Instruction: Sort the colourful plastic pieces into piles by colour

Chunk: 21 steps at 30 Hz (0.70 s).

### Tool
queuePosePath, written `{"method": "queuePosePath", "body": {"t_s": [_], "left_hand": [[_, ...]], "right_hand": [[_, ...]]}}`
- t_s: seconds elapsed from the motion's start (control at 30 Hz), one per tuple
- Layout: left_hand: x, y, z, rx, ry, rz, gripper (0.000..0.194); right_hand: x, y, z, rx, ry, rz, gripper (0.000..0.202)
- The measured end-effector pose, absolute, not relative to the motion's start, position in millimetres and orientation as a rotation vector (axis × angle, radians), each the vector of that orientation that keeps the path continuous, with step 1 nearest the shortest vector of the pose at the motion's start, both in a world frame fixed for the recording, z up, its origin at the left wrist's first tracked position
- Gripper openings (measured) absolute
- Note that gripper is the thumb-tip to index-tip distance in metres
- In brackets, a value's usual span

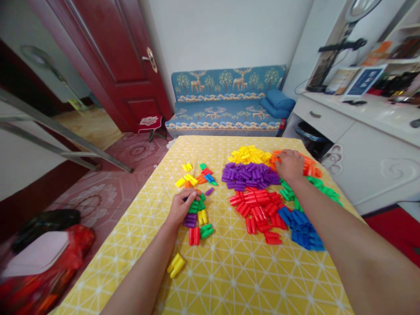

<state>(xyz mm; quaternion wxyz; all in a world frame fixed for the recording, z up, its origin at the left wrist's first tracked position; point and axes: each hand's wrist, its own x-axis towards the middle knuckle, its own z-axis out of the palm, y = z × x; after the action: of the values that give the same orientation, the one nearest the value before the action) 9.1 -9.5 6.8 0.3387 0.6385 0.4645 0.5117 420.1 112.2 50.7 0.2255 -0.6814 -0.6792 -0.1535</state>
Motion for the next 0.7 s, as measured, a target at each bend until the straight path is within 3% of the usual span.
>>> {"method": "queuePosePath", "body": {"t_s": [0.13,0.3,0.53,0.7], "left_hand": [[9,-10,8,1.675,1.206,1.322,0.031],[7,-9,4,1.500,1.212,1.359,0.035],[2,-2,0,0.999,0.991,1.585,0.053],[-14,6,2,0.736,0.762,1.721,0.057]], "right_hand": [[367,82,60,-1.571,-1.826,-0.314,0.022],[262,4,53,-1.150,-1.966,0.190,0.021],[178,-64,1,-1.174,-2.017,0.519,0.060],[168,-61,-13,-1.219,-1.872,0.547,0.051]]}}
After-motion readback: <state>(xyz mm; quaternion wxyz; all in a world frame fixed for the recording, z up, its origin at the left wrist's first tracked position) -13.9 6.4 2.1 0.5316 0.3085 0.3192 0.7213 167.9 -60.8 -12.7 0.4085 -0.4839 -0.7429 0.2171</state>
